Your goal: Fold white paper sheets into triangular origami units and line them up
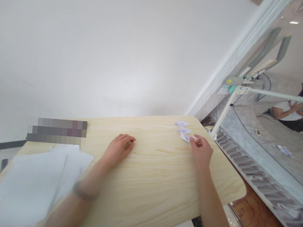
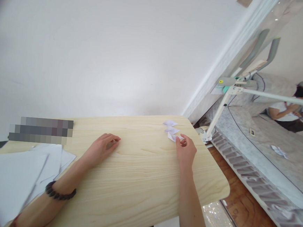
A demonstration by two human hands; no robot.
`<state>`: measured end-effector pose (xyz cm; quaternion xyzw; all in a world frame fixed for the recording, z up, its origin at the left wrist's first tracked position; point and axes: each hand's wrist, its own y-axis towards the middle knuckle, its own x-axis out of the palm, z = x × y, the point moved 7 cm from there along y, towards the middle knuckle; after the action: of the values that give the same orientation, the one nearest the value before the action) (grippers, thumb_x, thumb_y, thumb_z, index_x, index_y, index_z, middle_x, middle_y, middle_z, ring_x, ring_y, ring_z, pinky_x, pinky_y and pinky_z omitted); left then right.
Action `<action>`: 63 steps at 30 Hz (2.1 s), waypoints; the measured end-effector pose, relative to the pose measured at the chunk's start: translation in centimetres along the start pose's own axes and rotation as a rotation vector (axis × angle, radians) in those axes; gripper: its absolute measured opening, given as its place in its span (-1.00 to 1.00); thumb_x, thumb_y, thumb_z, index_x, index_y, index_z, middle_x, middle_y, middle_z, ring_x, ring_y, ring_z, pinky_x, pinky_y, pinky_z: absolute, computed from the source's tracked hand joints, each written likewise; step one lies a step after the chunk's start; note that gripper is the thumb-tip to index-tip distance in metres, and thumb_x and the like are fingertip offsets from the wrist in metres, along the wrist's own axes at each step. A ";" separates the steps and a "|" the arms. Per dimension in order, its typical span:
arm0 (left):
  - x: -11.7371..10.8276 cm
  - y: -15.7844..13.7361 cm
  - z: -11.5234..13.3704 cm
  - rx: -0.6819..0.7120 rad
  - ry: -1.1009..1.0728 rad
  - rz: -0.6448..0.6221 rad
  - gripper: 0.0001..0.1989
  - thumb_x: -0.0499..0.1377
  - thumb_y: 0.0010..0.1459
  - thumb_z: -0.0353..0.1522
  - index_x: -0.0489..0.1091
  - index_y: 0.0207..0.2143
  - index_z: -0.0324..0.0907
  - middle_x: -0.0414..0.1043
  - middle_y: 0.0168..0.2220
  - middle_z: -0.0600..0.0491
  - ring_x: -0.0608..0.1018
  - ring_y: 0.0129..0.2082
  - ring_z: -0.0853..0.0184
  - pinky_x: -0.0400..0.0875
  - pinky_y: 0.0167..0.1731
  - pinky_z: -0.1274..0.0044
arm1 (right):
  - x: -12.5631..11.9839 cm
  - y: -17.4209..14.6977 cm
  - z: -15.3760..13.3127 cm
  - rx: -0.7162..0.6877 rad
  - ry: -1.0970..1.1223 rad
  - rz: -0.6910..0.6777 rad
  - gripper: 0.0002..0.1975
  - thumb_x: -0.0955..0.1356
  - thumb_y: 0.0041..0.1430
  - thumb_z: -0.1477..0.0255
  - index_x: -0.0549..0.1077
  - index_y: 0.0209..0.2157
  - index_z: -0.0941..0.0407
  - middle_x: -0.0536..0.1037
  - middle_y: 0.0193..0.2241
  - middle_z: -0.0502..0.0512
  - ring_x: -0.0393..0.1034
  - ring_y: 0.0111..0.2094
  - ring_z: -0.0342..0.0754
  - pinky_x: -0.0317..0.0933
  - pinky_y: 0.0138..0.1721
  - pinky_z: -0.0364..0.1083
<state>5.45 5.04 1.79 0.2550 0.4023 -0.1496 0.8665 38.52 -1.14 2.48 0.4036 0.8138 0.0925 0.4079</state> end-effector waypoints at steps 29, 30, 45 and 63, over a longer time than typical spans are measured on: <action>-10.1 -4.0 -6.3 -0.293 0.271 -0.282 -0.73 0.13 -0.06 -0.23 0.36 -0.27 -0.11 0.38 -0.21 -0.01 0.41 -0.19 0.21 0.31 -0.21 0.42 | 14.2 -10.4 -18.5 -0.542 0.005 -0.674 -0.83 0.22 0.09 0.44 0.42 -0.30 0.03 0.53 -0.36 -0.01 0.38 -0.39 -0.12 0.12 -0.43 -0.17; -11.5 -4.9 -7.2 -0.370 0.305 -0.295 -0.72 0.16 -0.11 -0.22 0.36 -0.30 -0.12 0.38 -0.25 0.00 0.42 -0.21 0.19 0.32 -0.24 0.43 | 14.3 -10.6 -18.7 -0.546 0.007 -0.675 -0.83 0.23 0.09 0.44 0.42 -0.30 0.03 0.53 -0.36 -0.01 0.38 -0.39 -0.12 0.11 -0.44 -0.17; -13.7 -11.3 -12.0 -0.599 0.360 -0.322 -0.50 0.22 -0.25 -0.20 0.31 -0.18 -0.12 0.29 -0.06 -0.04 0.29 -0.02 0.09 0.21 -0.10 0.34 | 14.2 -11.1 -18.9 -0.577 0.034 -0.647 -0.82 0.23 0.08 0.45 0.42 -0.29 0.02 0.52 -0.36 -0.03 0.38 -0.37 -0.11 0.08 -0.46 -0.16; -15.7 -8.1 -7.5 -0.584 0.050 -0.176 -0.69 0.08 0.00 -0.09 0.40 -0.28 -0.06 0.47 -0.28 0.10 0.46 -0.26 0.27 0.27 -0.27 0.54 | 14.2 -11.2 -19.0 -0.558 0.016 -0.682 -0.81 0.20 0.12 0.42 0.41 -0.28 0.03 0.51 -0.34 -0.03 0.36 -0.34 -0.13 0.08 -0.41 -0.17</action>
<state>-12.94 3.40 7.25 -0.0370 0.4698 -0.0957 0.8768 13.14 5.28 1.07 -0.0144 0.8474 0.1722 0.5020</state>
